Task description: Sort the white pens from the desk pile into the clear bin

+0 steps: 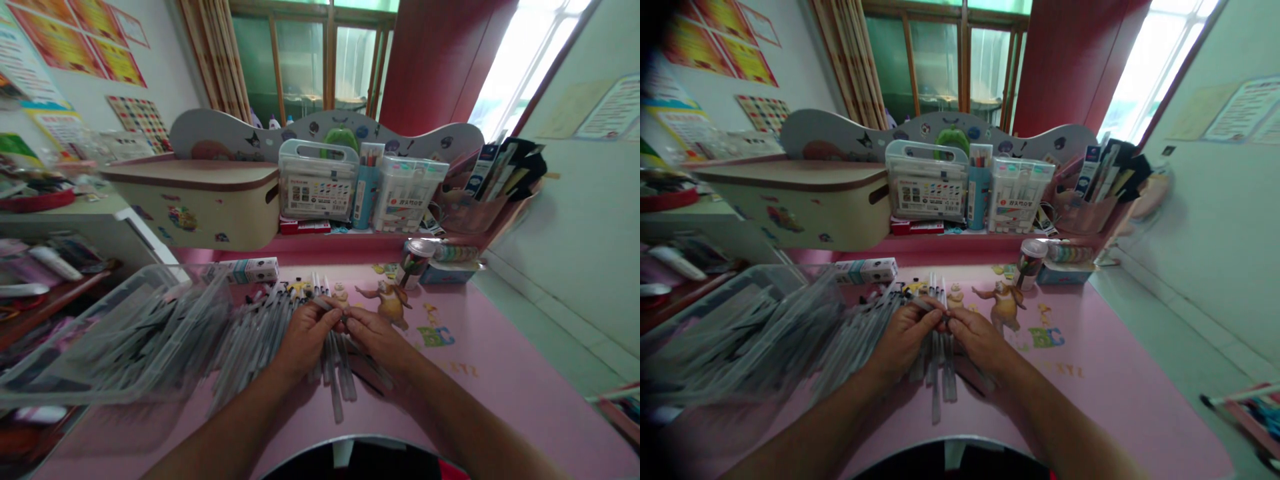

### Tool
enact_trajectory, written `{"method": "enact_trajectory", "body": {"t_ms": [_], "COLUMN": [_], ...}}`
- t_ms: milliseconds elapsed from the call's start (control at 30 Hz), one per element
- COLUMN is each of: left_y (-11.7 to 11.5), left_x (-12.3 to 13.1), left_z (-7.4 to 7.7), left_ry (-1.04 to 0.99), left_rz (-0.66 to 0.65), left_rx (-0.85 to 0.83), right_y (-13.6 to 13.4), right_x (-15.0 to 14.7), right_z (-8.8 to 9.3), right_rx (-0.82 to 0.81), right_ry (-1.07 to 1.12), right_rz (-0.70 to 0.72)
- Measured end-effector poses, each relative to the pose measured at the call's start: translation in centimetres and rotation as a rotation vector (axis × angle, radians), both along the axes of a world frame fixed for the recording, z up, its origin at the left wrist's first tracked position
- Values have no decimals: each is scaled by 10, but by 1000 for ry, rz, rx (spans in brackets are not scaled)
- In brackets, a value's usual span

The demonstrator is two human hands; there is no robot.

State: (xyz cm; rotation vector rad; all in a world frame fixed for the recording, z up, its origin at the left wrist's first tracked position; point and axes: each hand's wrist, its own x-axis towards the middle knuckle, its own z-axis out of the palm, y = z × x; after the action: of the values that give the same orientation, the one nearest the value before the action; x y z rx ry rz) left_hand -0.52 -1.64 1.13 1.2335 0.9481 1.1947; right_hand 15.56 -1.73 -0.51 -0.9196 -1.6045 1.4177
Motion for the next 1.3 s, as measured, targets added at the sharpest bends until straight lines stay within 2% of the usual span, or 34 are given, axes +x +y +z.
{"method": "enact_trajectory", "body": {"t_ms": [167,233,333,433,500,633,700,767,833,933,1000,1067,1133,1300], "left_y": [0,1,1,2,2,2,2,2,1,0,0,1,2,4], "left_x": [0,0,0,-1,-1,-2,-2,-2,-3,-3,-3,-4,-4,1], "left_z": [-2,-3,-5,-5,-5,-1,0,0,0,0,-1,-2,-3,-4], "left_ry": [-12,-27,-65,-79,-63,11,38,37,18,-36,-69,-69,-43,-21], "left_rz": [17,8,-29,-64,-58,-11,-4,-11,-39,-116,-145,-118,-69,21], "left_rx": [1,-18,-78,-111,-99,-13,20,28,17,-64,-113,-114,-83,-17], "right_y": [1,0,-2,-2,-2,-1,-2,-3,-3,-3,-3,-3,-2,1], "right_x": [-3,-4,-3,0,0,-4,-6,-6,-4,2,4,3,0,-4], "right_z": [-1,-3,-6,-7,-5,-2,-3,-4,-5,-6,-6,-6,-6,-5], "right_rx": [27,-84,-365,-491,-448,-191,-143,-193,-314,-505,-553,-509,-392,66], "right_ry": [21,121,320,332,324,208,165,212,274,328,336,324,285,-12], "right_rz": [-8,0,49,141,116,19,11,30,75,172,213,202,150,-8]}}
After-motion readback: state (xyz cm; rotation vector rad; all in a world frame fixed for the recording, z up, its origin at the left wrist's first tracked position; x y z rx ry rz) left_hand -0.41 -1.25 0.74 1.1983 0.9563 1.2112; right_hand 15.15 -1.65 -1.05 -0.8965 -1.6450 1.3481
